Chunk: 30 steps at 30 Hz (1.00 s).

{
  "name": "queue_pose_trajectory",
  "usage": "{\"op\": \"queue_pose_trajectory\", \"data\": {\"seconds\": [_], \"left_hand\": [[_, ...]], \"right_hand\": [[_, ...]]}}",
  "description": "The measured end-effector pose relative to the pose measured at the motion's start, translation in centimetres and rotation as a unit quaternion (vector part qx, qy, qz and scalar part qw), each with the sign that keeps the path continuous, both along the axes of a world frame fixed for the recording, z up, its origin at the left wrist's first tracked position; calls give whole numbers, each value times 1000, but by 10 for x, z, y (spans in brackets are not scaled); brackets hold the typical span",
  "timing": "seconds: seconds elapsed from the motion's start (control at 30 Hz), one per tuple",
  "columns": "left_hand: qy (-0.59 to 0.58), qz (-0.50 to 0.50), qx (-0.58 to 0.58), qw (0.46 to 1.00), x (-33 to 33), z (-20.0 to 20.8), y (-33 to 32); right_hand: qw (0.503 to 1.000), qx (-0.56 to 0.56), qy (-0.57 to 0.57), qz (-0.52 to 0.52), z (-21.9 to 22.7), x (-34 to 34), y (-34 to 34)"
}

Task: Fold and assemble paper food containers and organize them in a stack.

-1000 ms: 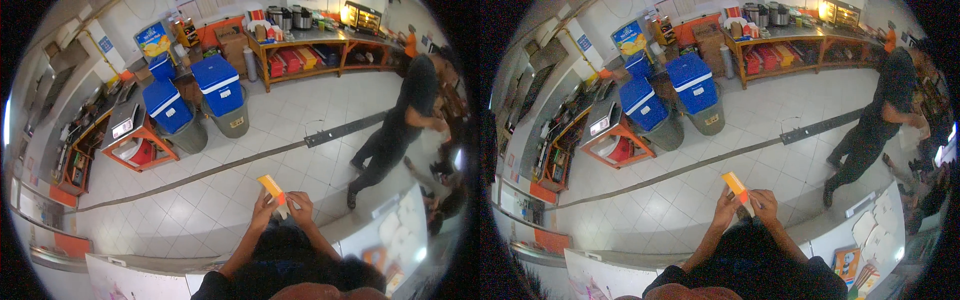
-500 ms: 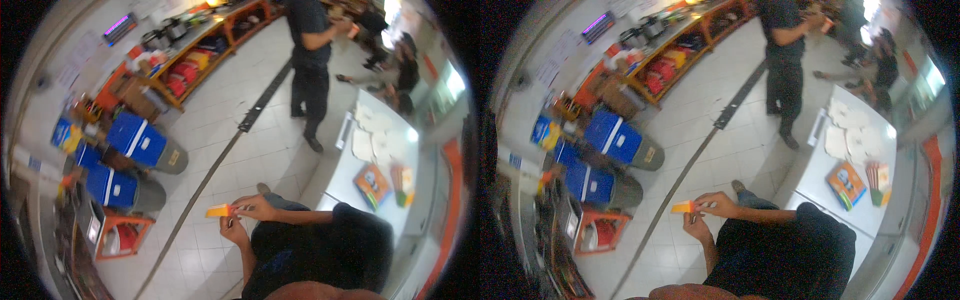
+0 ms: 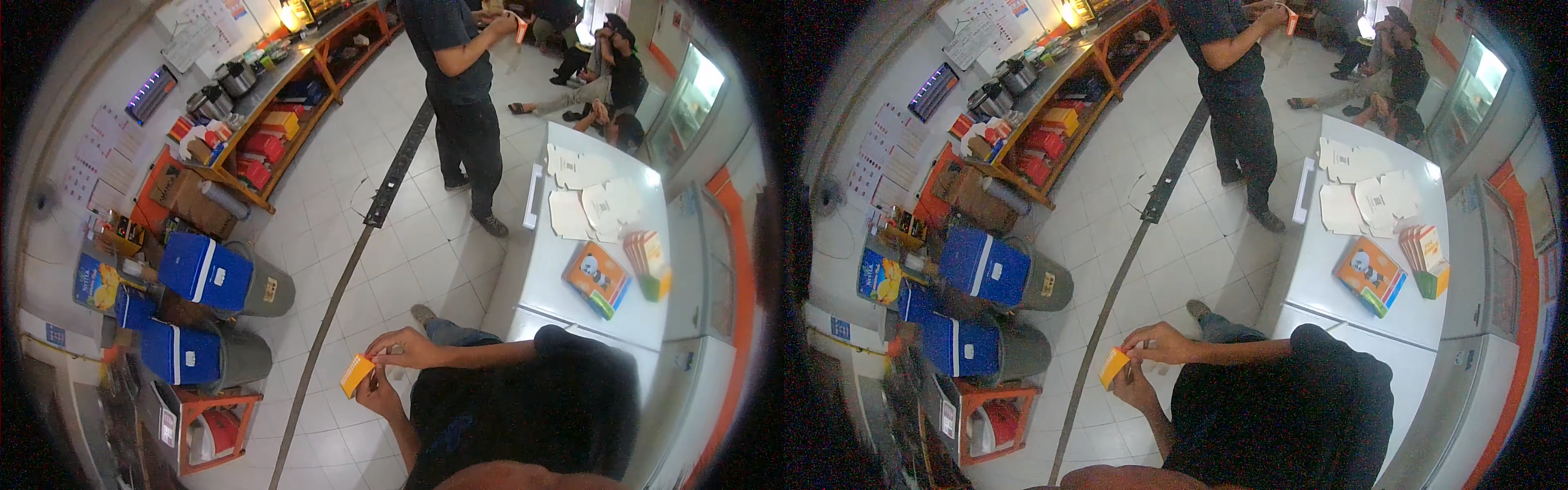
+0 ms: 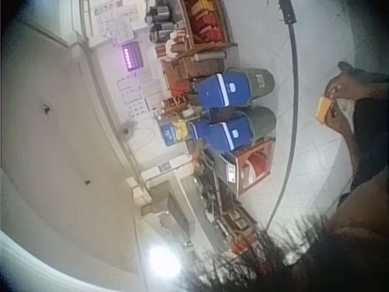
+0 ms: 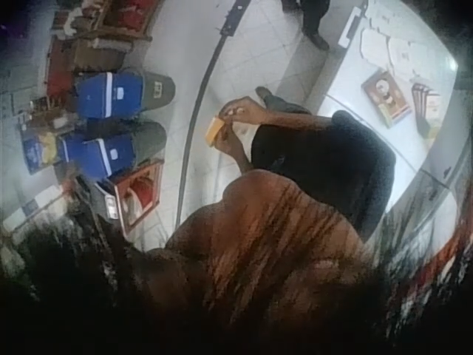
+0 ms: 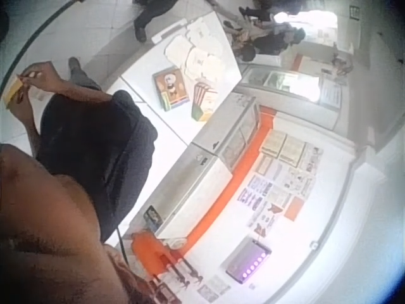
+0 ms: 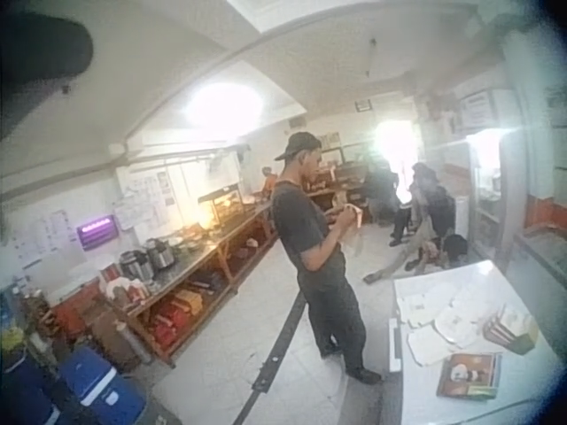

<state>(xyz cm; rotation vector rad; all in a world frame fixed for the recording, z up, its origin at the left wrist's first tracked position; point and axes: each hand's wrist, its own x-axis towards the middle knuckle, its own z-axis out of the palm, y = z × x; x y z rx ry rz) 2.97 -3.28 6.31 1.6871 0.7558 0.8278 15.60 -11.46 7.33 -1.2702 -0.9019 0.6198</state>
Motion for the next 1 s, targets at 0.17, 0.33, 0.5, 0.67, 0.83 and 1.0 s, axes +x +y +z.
{"op": "queue_pose_trajectory", "data": {"seconds": [0.17,0.33,0.5,0.67,0.83,1.0], "left_hand": [[-30,-8,11,999,-1,2,-1],[-17,22,-10,1000,-3,1,1],[-17,12,-27,999,-7,1,6],[-77,-17,-85,993,-7,10,2],[-1,10,31,999,-3,13,2],[-9,36,-23,999,-10,13,5]], "right_hand": [[999,-7,-25,23,2,4,0],[998,-21,-56,29,5,4,1],[995,5,-95,24,5,6,1],[990,8,-140,19,14,8,-2],[994,-12,-108,12,26,8,-6],[984,2,-176,20,29,10,-3]]}}
